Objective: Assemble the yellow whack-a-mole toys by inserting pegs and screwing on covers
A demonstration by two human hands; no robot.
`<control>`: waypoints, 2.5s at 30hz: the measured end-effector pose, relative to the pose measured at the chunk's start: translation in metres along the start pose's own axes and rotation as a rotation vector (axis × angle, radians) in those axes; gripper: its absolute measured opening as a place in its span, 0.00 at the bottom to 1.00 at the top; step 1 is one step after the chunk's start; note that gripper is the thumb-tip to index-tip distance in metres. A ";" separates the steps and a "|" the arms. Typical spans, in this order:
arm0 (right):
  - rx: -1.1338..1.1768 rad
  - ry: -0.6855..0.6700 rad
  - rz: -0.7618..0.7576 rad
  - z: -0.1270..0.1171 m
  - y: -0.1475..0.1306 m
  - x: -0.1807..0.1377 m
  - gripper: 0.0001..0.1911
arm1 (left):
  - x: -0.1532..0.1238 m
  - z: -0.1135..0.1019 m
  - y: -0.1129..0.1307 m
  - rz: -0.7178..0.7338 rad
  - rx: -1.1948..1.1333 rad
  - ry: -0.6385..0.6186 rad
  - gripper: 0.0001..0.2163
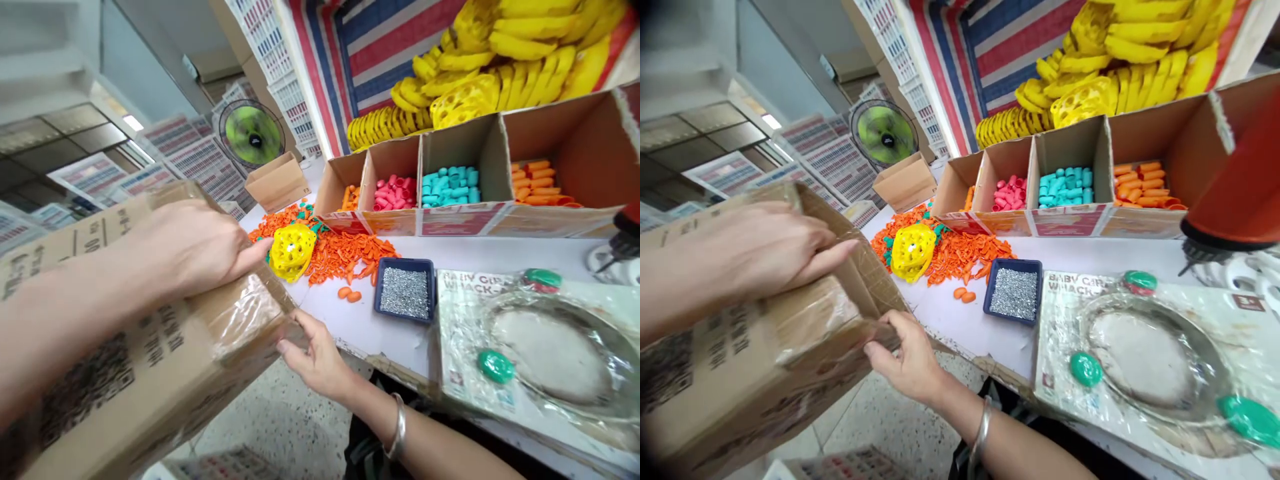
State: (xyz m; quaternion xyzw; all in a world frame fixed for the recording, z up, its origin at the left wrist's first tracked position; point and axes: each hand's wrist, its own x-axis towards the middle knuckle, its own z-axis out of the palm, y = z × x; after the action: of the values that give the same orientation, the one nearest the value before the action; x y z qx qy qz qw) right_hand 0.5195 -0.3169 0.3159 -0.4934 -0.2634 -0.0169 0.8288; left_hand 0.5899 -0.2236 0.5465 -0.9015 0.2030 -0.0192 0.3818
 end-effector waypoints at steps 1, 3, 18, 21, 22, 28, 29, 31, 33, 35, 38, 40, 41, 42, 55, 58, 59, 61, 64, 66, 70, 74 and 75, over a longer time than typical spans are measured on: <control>0.032 0.036 0.008 -0.004 0.005 0.004 0.04 | 0.016 -0.006 0.008 0.013 0.095 -0.048 0.33; 0.091 0.105 0.011 -0.010 0.013 0.011 0.04 | 0.044 -0.017 0.024 0.043 0.246 -0.116 0.33; 0.248 0.295 -0.018 -0.040 0.051 0.044 0.10 | 0.128 -0.031 0.060 0.193 0.325 -0.178 0.35; 0.239 0.310 -0.015 -0.041 0.051 0.045 0.11 | 0.130 -0.037 0.063 0.209 0.334 -0.164 0.35; 0.236 0.314 -0.016 -0.041 0.051 0.044 0.11 | 0.130 -0.039 0.065 0.222 0.334 -0.156 0.35; 0.226 0.331 -0.034 -0.041 0.054 0.035 0.11 | 0.128 -0.042 0.076 0.302 0.309 -0.128 0.33; 0.225 0.336 -0.035 -0.042 0.053 0.035 0.10 | 0.129 -0.042 0.076 0.307 0.308 -0.128 0.33; 0.220 0.350 -0.036 -0.044 0.047 0.036 0.08 | 0.129 -0.045 0.074 0.308 0.307 -0.126 0.33; 0.213 0.365 -0.040 -0.047 0.041 0.039 0.06 | 0.130 -0.050 0.071 0.276 0.319 -0.098 0.34; 0.199 0.372 -0.039 -0.047 0.036 0.039 0.06 | 0.130 -0.053 0.069 0.232 0.346 -0.066 0.35; 0.178 0.378 -0.019 -0.042 0.036 0.033 0.06 | 0.127 -0.051 0.072 0.279 0.346 -0.090 0.34; 0.162 0.388 -0.002 -0.039 0.039 0.027 0.05 | 0.125 -0.044 0.076 0.346 0.321 -0.120 0.32; 0.152 0.392 0.004 -0.039 0.040 0.024 0.05 | 0.124 -0.041 0.076 0.356 0.314 -0.125 0.32; 0.143 0.392 0.007 -0.039 0.041 0.023 0.04 | 0.123 -0.039 0.076 0.350 0.313 -0.125 0.32; 0.094 0.356 -0.008 -0.030 0.037 0.016 0.06 | 0.106 -0.026 0.068 0.359 0.306 -0.098 0.30; 0.059 0.354 -0.009 -0.034 0.032 0.017 0.07 | 0.102 -0.024 0.059 0.349 0.296 -0.101 0.30; 0.053 0.356 -0.009 -0.035 0.029 0.019 0.07 | 0.102 -0.028 0.056 0.350 0.292 -0.093 0.30; 0.050 0.350 -0.012 -0.033 0.022 0.022 0.08 | 0.101 -0.039 0.051 0.344 0.294 -0.042 0.31; 0.045 0.324 -0.012 -0.029 0.016 0.024 0.09 | 0.099 -0.052 0.051 0.306 0.323 0.039 0.31; 0.026 0.319 0.004 -0.026 0.018 0.022 0.07 | 0.095 -0.049 0.052 0.290 0.323 -0.010 0.30; -0.061 0.295 -0.007 -0.025 0.024 0.015 0.09 | 0.073 -0.027 0.043 0.282 0.280 -0.075 0.27; -0.112 0.162 -0.062 -0.018 0.017 0.008 0.09 | 0.033 -0.014 0.021 0.281 0.228 0.015 0.27; -0.109 0.120 -0.074 -0.015 0.014 0.006 0.09 | 0.022 -0.011 0.014 0.272 0.202 0.004 0.27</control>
State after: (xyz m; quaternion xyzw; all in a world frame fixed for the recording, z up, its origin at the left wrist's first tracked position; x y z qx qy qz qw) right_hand 0.5346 -0.3204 0.3012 -0.5256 -0.2301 -0.0913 0.8139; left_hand 0.6027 -0.2485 0.5422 -0.8227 0.3208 0.0104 0.4693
